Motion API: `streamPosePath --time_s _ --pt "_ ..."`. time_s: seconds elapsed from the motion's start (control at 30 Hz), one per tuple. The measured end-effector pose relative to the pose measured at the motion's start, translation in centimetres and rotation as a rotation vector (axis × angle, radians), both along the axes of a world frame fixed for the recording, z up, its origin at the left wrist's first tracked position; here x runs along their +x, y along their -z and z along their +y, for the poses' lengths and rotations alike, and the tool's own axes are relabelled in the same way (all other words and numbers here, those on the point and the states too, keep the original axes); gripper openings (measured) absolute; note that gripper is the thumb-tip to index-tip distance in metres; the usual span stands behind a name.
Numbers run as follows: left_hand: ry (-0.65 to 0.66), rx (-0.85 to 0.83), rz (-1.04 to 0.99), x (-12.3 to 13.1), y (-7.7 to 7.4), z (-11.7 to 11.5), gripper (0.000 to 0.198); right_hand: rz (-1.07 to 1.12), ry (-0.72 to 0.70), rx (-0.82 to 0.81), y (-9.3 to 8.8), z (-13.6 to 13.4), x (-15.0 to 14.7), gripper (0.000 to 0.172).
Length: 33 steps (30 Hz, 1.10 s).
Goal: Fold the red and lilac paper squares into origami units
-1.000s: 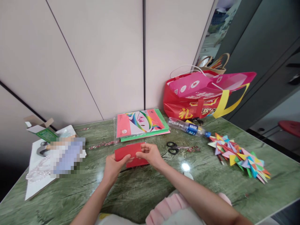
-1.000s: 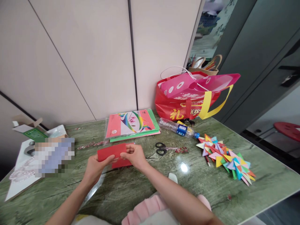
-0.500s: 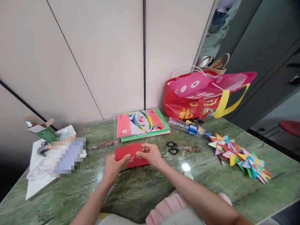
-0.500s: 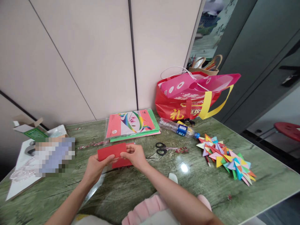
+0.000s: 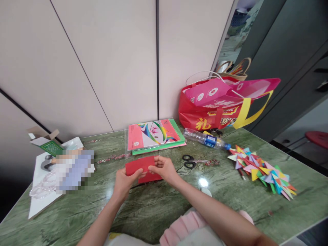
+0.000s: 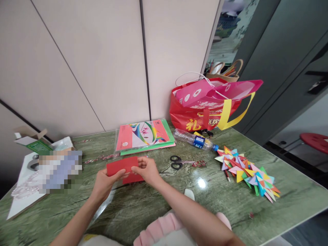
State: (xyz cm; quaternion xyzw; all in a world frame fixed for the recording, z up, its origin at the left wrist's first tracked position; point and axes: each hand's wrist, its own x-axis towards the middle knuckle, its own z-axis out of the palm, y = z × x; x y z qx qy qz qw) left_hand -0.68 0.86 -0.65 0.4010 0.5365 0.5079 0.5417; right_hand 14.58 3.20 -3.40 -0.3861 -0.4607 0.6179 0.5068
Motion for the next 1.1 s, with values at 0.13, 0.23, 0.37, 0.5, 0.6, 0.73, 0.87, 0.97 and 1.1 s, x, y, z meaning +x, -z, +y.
streamPosePath --time_s 0.13,0.23,0.37,0.5,0.6,0.73,0.87,0.97,1.1 --pt "-0.004 -0.001 -0.008 0.01 0.00 -0.03 0.032 0.012 -0.001 0.003 0.12 0.07 0.00 0.032" --pt "0.013 0.000 -0.020 -0.03 -0.01 -0.03 0.032 0.015 0.000 0.018 0.14 0.09 0.04 0.031" --pt "0.041 -0.016 -0.059 -0.14 0.07 0.05 0.031 -0.003 0.016 0.054 0.21 0.04 0.05 0.030" --pt "0.049 -0.097 -0.032 -0.23 0.17 0.12 0.034 -0.035 0.027 0.078 0.29 -0.02 -0.02 0.030" --pt "0.044 -0.103 -0.006 -0.26 0.19 0.13 0.032 -0.071 0.035 0.091 0.24 -0.07 -0.03 0.031" --pt "0.039 -0.069 0.041 -0.18 0.07 0.07 0.029 -0.133 0.029 0.145 0.15 -0.15 0.01 0.030" --pt "0.025 -0.014 0.127 -0.08 -0.17 -0.03 0.026 -0.170 -0.009 0.140 0.27 -0.27 -0.07 0.030" --pt "0.032 0.024 0.197 -0.12 -0.13 -0.06 0.024 -0.149 -0.060 0.109 0.50 -0.38 -0.22 0.032" --pt "0.044 0.066 0.304 -0.22 0.18 -0.04 0.022 -0.172 -0.049 0.099 0.84 -0.36 -0.30 0.032"
